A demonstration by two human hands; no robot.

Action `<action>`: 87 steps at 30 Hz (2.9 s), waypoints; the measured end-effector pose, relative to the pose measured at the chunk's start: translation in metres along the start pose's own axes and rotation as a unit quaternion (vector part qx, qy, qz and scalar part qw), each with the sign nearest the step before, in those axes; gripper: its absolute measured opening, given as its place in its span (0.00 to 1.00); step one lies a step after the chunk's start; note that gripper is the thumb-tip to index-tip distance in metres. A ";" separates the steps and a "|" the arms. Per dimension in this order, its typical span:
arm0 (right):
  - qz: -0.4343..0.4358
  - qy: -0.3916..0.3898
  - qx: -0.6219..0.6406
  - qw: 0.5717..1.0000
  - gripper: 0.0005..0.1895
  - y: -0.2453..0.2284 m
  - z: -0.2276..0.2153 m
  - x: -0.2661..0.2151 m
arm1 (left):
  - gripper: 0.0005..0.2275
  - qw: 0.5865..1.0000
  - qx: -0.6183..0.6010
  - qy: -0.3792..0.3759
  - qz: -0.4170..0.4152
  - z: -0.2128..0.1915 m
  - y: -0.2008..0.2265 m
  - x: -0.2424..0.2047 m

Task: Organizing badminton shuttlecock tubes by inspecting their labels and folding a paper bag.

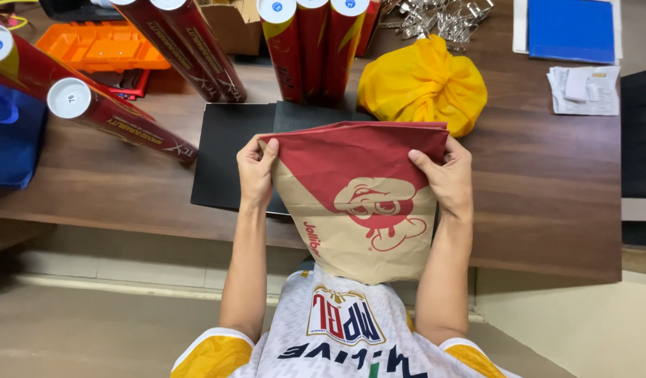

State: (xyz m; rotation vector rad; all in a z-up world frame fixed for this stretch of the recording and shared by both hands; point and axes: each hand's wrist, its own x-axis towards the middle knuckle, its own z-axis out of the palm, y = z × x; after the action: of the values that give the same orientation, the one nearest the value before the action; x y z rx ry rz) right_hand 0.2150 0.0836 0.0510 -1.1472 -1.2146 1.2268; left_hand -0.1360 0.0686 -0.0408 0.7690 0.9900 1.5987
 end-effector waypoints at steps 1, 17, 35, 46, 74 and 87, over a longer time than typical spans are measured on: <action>0.002 0.001 0.000 1.000 0.16 -0.001 0.002 0.000 | 0.09 1.000 0.001 0.000 -0.002 0.002 0.006 0.000; 0.050 -0.067 -0.047 0.995 0.19 0.031 -0.038 0.001 | 0.17 1.000 0.004 0.003 0.013 0.037 -0.003 0.012; 0.064 -0.073 0.088 0.991 0.19 0.046 -0.141 0.025 | 0.12 0.993 0.083 -0.036 -0.080 0.110 -0.065 -0.024; -0.075 -0.181 -0.065 0.978 0.14 0.084 -0.201 0.046 | 0.17 0.973 -0.111 0.057 -0.193 0.134 -0.097 -0.045; 0.185 -0.019 0.302 0.935 0.46 0.116 -0.144 0.027 | 0.35 0.977 -0.203 0.031 -0.064 0.090 -0.101 -0.048; 0.025 0.122 0.310 0.943 0.46 0.091 -0.095 0.010 | 0.20 0.974 -0.201 0.099 -0.022 0.123 -0.100 -0.060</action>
State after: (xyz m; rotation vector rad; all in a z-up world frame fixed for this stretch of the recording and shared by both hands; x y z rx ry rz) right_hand 0.3060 0.0992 -0.0427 -0.8216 -0.5473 1.3291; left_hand 0.0285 0.0464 -0.0746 0.3120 0.7772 1.7853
